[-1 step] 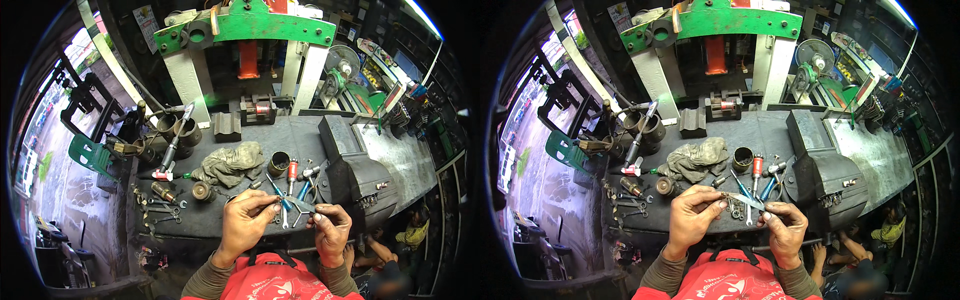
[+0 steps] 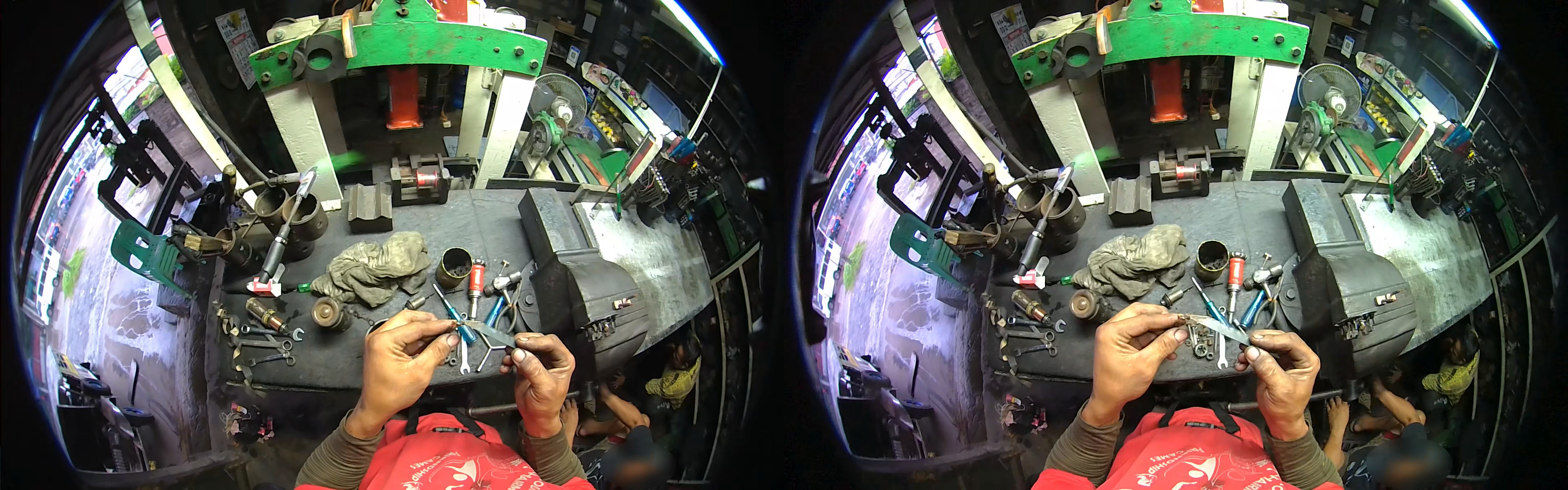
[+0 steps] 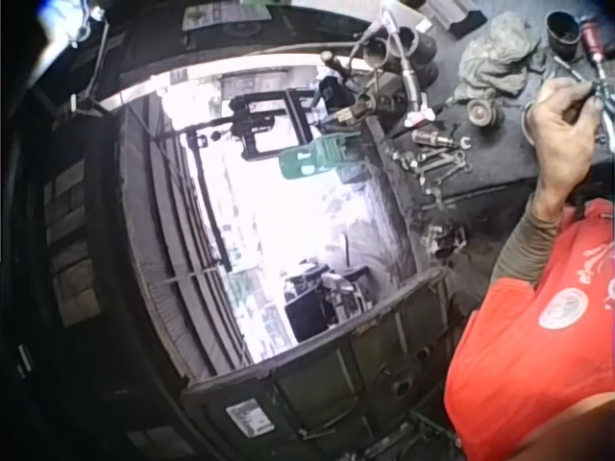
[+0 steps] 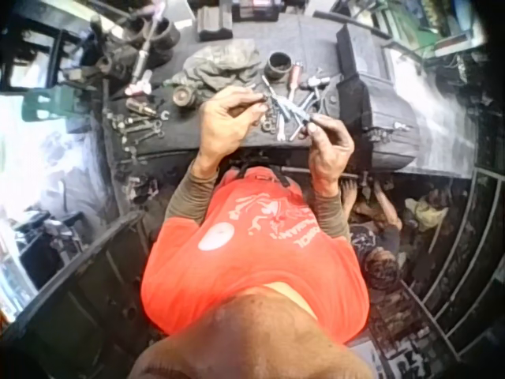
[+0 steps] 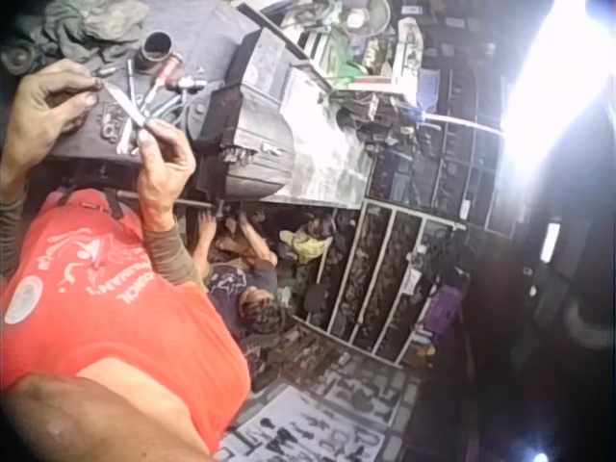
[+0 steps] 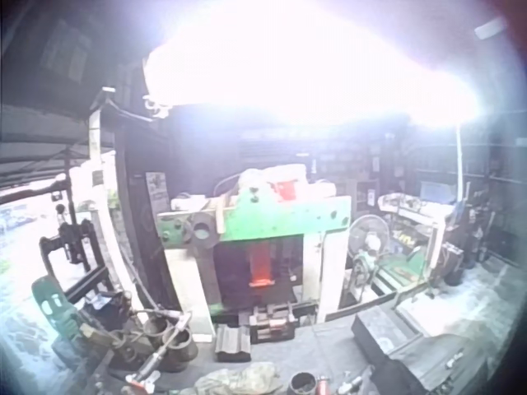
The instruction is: The person works at a cluttered workbench in a workshop, using a torch to heat a metal component and then manipulating small parts with pliers and a screwdriver. The person repeatedly handles and adjusts the parts while another person works nearby.
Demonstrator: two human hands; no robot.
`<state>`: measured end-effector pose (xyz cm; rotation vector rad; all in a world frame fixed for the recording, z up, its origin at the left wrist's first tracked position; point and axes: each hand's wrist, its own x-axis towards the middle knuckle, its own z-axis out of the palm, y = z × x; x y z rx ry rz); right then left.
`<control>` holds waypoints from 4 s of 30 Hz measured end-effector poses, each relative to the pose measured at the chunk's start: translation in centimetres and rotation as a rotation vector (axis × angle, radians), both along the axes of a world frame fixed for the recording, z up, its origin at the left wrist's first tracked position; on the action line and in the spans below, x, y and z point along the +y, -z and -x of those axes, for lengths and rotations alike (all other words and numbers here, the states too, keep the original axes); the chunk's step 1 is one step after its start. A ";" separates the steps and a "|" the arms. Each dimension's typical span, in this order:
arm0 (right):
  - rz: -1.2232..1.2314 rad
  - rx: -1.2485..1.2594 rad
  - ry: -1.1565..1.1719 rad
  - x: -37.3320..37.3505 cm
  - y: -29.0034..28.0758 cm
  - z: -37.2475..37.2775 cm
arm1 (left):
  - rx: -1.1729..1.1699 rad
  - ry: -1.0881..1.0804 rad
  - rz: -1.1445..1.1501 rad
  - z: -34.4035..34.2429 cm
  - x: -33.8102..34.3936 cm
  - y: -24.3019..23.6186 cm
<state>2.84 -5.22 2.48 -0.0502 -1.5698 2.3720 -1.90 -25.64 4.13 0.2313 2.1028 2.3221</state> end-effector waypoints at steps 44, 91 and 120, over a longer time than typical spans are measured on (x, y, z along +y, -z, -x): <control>0.026 -0.003 0.051 3.1 0.6 -1.4 | 0.250 -0.020 0.273 -0.5 3.3 -0.9; -0.046 0.102 0.067 4.4 0.3 -3.0 | 0.494 -0.156 0.484 -1.1 3.7 -2.3; 0.033 0.114 0.054 4.6 0.2 -3.2 | -0.093 0.206 -0.106 -1.2 4.3 -1.7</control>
